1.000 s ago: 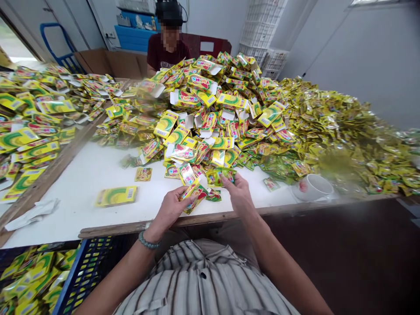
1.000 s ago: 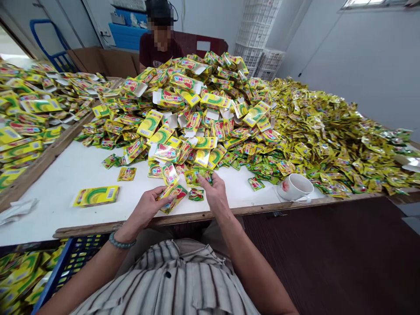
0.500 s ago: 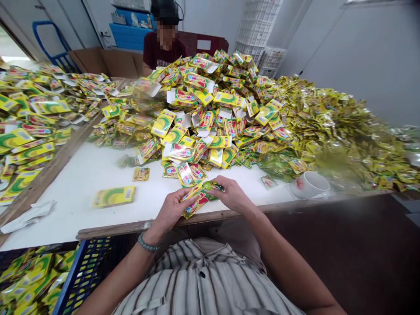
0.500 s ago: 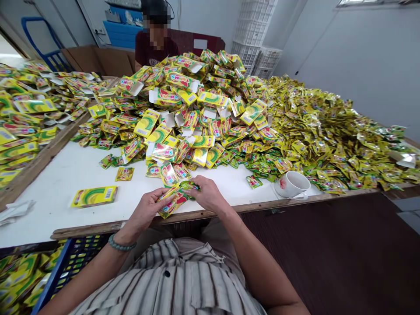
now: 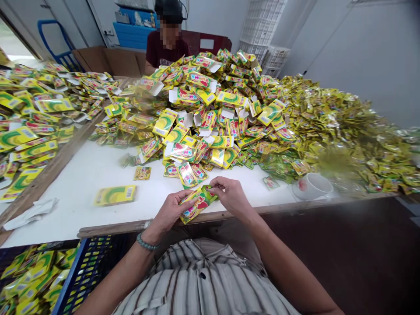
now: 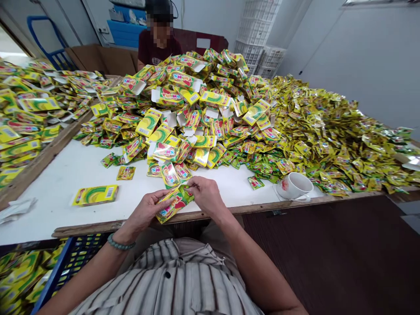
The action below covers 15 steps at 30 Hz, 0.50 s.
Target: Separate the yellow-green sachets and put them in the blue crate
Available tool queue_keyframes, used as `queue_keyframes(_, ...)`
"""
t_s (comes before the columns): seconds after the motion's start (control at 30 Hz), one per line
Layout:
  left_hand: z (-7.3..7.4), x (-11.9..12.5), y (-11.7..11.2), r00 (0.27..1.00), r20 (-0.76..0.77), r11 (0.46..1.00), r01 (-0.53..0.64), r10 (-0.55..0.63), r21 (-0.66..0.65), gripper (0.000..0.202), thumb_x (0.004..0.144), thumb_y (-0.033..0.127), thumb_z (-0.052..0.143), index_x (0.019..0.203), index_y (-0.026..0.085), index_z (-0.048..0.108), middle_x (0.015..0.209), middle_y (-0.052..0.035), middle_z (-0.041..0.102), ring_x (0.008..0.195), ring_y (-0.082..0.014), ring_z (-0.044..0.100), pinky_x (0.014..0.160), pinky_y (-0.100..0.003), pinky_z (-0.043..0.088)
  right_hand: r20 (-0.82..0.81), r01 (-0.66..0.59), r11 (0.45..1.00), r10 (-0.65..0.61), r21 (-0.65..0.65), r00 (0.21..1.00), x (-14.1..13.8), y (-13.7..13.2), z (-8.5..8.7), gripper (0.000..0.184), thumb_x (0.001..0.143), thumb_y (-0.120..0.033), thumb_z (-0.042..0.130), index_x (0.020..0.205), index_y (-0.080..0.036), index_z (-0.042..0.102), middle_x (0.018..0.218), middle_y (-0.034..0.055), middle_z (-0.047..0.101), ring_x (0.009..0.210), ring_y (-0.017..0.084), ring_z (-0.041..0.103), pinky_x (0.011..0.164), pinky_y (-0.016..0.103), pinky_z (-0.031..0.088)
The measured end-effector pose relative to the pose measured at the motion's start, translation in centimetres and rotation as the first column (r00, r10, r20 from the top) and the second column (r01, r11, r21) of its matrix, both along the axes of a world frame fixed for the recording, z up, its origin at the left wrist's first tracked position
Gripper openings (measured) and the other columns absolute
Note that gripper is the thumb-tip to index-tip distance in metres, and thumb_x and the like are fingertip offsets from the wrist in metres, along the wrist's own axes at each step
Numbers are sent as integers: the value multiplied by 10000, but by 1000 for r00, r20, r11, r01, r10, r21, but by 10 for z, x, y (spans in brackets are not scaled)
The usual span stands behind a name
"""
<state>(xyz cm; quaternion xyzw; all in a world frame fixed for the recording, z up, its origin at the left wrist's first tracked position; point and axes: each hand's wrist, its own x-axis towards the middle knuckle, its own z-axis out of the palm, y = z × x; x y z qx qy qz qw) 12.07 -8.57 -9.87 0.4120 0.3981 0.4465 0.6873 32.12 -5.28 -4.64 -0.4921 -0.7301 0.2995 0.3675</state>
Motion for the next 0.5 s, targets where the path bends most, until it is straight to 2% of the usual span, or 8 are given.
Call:
queue_keyframes(0.1, -1, -4, 0, 1000, 21, 999, -12, 13, -46, 479, 686, 372, 831, 1100, 163, 710, 988, -39, 777, 800, -165, 714, 759, -246, 552, -55, -25, 999, 23, -46, 998, 1, -2, 0, 142, 722, -307, 715, 759, -184, 654, 668, -16, 637, 610, 118, 542, 586, 233, 432)
queue_keyframes(0.2, -1, -6, -1, 999, 34, 999, 7, -6, -43, 473, 683, 365, 836, 1093, 161, 717, 985, -44, 777, 789, -162, 715, 751, -242, 554, -87, 9, 999, -12, -36, 996, 2, -4, -2, 203, 704, -348, 733, 773, -186, 632, 671, -19, 616, 621, 119, 536, 602, 237, 451)
queue_keyframes(0.4, 1, 0, 0, 1000, 10, 999, -9, 10, -32, 466, 676, 380, 836, 1073, 160, 732, 939, -42, 781, 765, -163, 705, 723, -240, 541, 45, -31, 999, 30, 15, 999, -6, -12, -6, 50, 753, -216, 635, 723, -194, 603, 629, -31, 587, 593, 113, 530, 607, 228, 424)
queue_keyframes(0.5, 3, 1, 1, 1000, -19, 999, -21, 21, -27, 454, 673, 387, 834, 1052, 157, 740, 949, -48, 779, 794, -173, 701, 742, -247, 532, 75, -39, 999, 39, -1, 996, -10, -18, -6, 101, 824, -234, 569, 766, -192, 642, 659, -14, 640, 608, 122, 558, 614, 233, 413)
